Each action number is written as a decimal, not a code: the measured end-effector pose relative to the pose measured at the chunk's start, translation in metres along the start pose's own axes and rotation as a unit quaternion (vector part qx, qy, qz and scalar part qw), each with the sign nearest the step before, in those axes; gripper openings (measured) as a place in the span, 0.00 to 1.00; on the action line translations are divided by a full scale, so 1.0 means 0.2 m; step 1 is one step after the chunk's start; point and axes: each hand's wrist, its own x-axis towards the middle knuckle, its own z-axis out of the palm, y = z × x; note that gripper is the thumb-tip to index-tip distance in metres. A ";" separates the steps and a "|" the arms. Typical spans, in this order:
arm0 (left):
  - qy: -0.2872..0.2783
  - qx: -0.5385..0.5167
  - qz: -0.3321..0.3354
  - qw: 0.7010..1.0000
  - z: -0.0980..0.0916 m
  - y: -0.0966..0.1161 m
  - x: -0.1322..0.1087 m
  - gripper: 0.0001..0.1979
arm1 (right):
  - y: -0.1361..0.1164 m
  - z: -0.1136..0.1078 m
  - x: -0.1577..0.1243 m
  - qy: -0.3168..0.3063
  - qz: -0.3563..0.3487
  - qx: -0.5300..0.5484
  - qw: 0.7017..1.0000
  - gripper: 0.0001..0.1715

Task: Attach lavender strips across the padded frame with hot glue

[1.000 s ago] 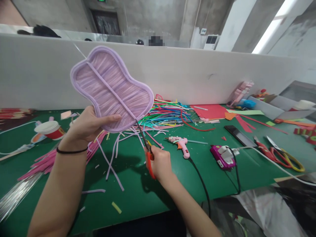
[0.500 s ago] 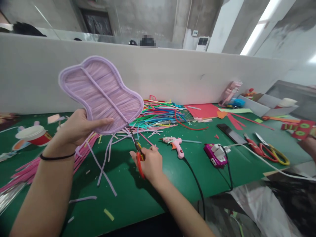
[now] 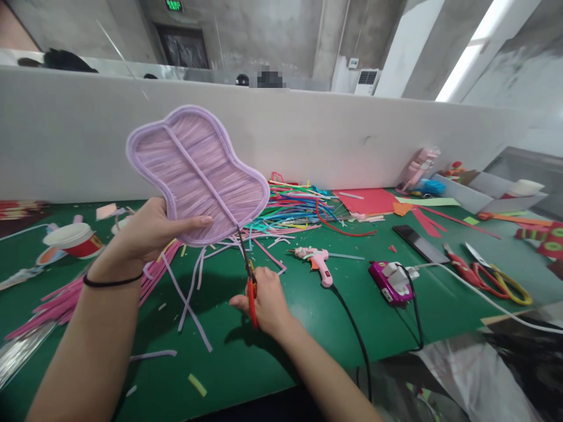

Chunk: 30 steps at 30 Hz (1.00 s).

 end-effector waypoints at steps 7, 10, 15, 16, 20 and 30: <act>0.007 0.002 0.000 1.000 0.00 0.00 -0.01 0.26 | 0.01 -0.03 -0.01 -0.027 0.002 -0.010 1.000 0.35; -0.002 0.001 0.001 1.000 0.00 0.01 -0.01 0.25 | 0.01 -0.03 -0.02 -0.036 -0.003 -0.016 0.999 0.35; -0.001 0.019 -0.001 1.000 0.00 0.01 -0.02 0.23 | 0.01 -0.03 -0.03 -0.032 -0.009 -0.014 0.999 0.37; -0.001 0.029 -0.003 1.000 0.00 0.01 -0.02 0.22 | 0.02 -0.03 -0.03 -0.028 -0.011 -0.014 0.999 0.38; -0.005 0.064 -0.004 0.998 0.00 0.00 -0.02 0.21 | 0.01 -0.03 -0.02 -0.022 -0.025 0.018 0.999 0.42; 0.000 0.023 0.002 1.000 0.03 0.00 0.00 0.23 | -0.02 -0.06 0.00 0.064 -0.050 0.012 0.997 0.41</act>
